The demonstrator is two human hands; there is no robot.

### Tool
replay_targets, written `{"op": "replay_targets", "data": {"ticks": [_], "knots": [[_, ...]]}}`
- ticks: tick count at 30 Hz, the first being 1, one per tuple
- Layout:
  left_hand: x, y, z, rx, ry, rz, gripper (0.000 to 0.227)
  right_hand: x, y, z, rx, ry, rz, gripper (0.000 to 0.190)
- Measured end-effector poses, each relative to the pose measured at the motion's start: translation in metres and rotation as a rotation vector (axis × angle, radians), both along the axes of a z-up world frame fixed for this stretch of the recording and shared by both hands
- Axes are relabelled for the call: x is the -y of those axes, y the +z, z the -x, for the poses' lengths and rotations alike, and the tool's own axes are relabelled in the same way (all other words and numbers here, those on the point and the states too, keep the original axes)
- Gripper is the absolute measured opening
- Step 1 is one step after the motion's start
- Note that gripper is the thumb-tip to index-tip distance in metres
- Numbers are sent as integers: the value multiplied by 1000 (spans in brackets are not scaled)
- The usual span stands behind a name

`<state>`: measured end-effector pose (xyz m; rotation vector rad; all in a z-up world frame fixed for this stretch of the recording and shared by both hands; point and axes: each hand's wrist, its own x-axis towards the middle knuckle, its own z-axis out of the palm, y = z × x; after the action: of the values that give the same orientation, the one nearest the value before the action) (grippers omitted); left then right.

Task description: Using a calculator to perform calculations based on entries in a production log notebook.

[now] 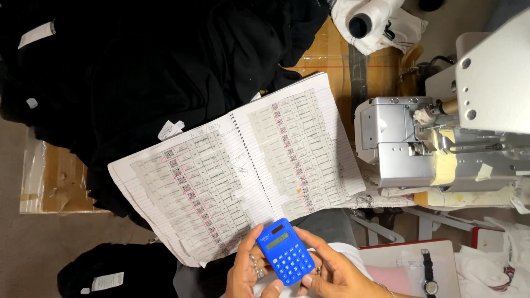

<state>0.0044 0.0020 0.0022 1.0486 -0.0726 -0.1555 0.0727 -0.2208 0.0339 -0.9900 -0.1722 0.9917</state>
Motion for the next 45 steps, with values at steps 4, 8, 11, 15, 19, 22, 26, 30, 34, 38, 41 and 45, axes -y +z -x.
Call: {"op": "replay_targets", "data": {"ticks": [4, 8, 11, 15, 19, 22, 26, 30, 34, 38, 41, 45], "knots": [[1, -1, 1, -7, 9, -4, 88, -2, 4, -2, 12, 4, 32, 74], [0, 2, 2, -54, 11, -7, 88, -1, 2, -2, 20, 14, 42, 74], [0, 1, 2, -117, 24, -28, 90, 0, 0, 0, 11, -6, -17, 76], [2, 1, 2, -150, 51, -32, 91, 0, 0, 0, 32, -9, 21, 75], [1, -4, 4, -139, 34, -1, 92, 0, 4, -2, 15, 3, 23, 75], [1, -1, 3, -140, 24, 8, 91, 2, 0, 1, 21, -8, 23, 75], [1, -2, 2, -110, 7, 5, 90, 1, 2, 0, 17, -5, 20, 75], [2, -3, 3, -80, 5, 25, 89, 2, -3, 4, -31, -25, -28, 76], [1, 0, 2, -77, -6, 1, 89, 2, -1, 3, 10, -11, 15, 75], [3, 1, 1, -61, 14, 2, 87, 2, 2, 0, -37, -18, -6, 76], [6, 5, -1, -37, 14, -11, 87, 3, 3, -1, 18, 12, 30, 73], [9, 35, -9, -42, 123, -203, 88, -1, 3, 3, 80, -34, 26, 75]]}}
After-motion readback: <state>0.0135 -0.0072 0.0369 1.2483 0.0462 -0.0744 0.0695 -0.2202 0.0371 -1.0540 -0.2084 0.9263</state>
